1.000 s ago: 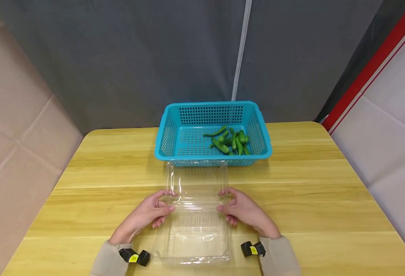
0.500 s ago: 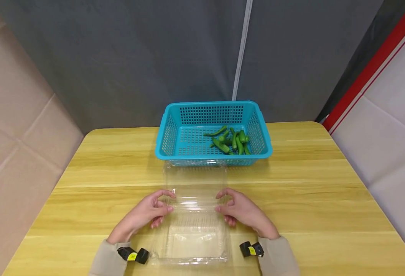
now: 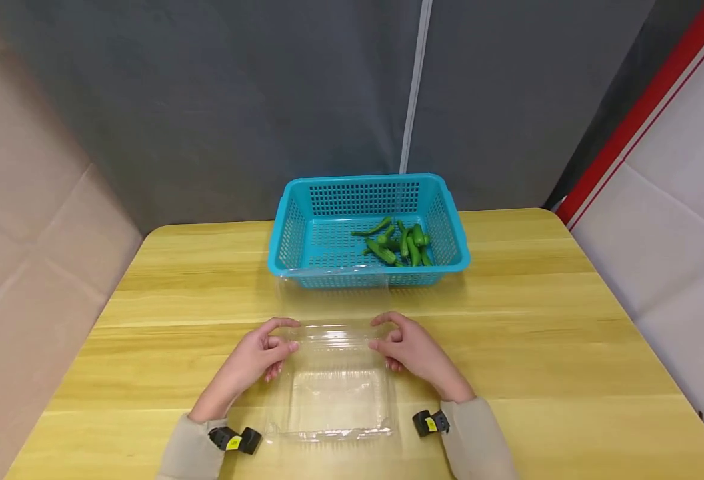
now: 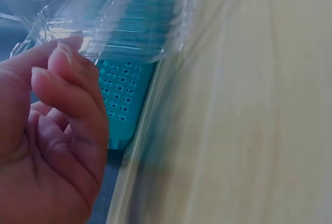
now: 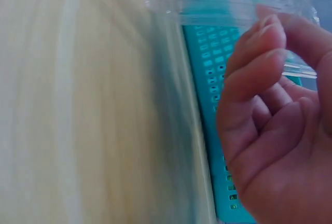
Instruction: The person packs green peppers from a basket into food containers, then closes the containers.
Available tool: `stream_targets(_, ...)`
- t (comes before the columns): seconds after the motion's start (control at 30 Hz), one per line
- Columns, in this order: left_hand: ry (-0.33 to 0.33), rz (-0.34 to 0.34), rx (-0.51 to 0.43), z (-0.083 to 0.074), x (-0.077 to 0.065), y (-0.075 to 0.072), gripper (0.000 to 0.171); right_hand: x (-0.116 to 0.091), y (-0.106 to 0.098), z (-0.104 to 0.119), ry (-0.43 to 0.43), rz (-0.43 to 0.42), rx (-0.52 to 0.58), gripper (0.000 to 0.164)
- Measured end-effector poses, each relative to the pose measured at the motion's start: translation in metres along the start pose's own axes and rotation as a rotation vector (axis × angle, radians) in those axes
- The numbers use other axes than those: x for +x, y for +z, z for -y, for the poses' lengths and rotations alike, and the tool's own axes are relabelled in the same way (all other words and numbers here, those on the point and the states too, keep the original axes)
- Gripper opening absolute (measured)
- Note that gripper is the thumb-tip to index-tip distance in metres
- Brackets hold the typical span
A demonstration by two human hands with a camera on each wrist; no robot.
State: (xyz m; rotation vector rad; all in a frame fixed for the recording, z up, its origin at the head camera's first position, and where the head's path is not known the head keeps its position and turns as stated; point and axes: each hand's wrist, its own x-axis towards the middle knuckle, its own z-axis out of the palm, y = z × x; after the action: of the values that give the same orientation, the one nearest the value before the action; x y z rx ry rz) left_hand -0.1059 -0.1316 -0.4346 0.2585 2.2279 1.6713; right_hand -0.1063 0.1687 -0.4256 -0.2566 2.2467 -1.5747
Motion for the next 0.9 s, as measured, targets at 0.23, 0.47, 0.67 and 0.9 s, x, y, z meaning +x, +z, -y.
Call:
stream_targets(0.23,0.034,-0.07,0.075,-0.004,0.01,0.0,0.05,0.008,-0.007,0.001,-0.03,-0.03,-0.048,0.05)
stream_targets(0.47,0.072,-0.139,0.046,-0.003,0.02,-0.002,0.052,0.019,-0.009,0.005,-0.092,-0.084,-0.151,0.047)
stream_targets(0.67,0.088,-0.183,0.037,-0.002,0.027,-0.004,0.048,0.028,-0.01,0.007,-0.116,-0.099,-0.16,0.046)
stream_targets(0.9,0.103,-0.203,0.028,0.003,0.036,-0.006,0.053,0.036,-0.011,0.009,-0.11,-0.099,-0.202,0.046)
